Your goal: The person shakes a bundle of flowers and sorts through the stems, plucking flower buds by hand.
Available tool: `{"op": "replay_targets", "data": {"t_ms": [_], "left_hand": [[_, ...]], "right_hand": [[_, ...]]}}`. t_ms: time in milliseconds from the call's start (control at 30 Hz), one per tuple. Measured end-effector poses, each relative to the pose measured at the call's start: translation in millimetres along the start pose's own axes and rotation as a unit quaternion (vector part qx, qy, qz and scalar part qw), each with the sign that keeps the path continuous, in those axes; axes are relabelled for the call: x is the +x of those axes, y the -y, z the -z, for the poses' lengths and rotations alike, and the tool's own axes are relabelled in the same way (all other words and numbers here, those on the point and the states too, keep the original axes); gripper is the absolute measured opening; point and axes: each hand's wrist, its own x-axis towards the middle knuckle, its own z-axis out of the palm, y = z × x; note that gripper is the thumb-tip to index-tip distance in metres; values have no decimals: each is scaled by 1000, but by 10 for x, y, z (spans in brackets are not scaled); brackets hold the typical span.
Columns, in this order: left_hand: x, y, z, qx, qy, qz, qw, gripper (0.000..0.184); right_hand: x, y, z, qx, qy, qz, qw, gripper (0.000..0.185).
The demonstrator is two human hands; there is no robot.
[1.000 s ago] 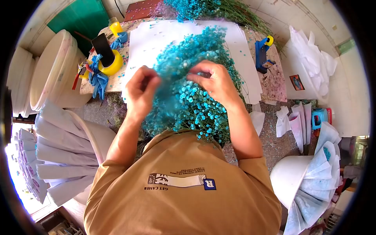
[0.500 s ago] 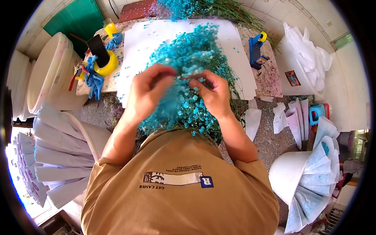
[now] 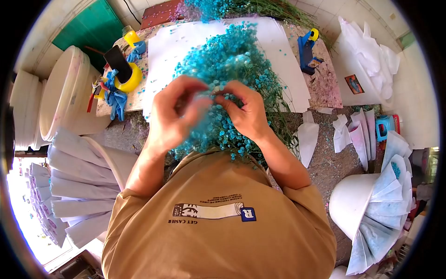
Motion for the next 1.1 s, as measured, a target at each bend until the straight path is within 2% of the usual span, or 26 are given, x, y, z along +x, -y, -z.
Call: {"op": "replay_targets", "data": {"t_ms": [33,100,267,333,367,433,467,500,567,600,633,700,867,967,1067,1100], "left_hand": [[12,4,-26,1,0,1,1000,17],[53,40,-105,149,-46,-137,978,18],[51,203,-111,166,-64,-174,969,13],[29,221,-74,27,-92,-121,988,11],[1,243,-42,-75,-89,-41,992,10],[47,133,232,-262,24,137,955,17],[86,81,260,-278,30,155,948,24],[118,92,247,-277,26,155,948,24],[195,160,206,-126,40,122,984,23],[235,227,194,-94,49,75,992,20],[226,260,211,-95,48,75,992,20],[212,260,232,-13,119,86,989,17],[181,211,223,27,97,59,993,14],[152,255,202,5,87,89,992,13],[126,313,200,-215,44,109,970,10],[112,301,202,-293,11,110,950,9]], "right_hand": [[1,4,-5,-1,0,10,1000,15],[-2,-3,4,-26,3,25,999,16],[3,-59,-29,-23,-7,61,998,20],[3,-49,-26,-64,-3,67,996,21],[2,-67,-30,-63,-4,65,996,21],[7,-102,-47,-64,-5,92,994,21],[5,-104,-57,-61,-3,92,994,21],[11,-106,-63,-65,-3,105,992,22],[23,-112,-65,-68,0,120,990,22],[19,-122,-59,-70,2,116,991,22],[14,-127,-57,-72,4,111,991,22],[24,-102,-53,-79,7,110,991,22],[4,-108,-64,-79,12,95,992,21],[-4,-101,-84,-74,10,87,993,23],[-11,-85,-71,-92,12,90,992,19],[-9,-41,-61,-67,14,46,997,16]]}}
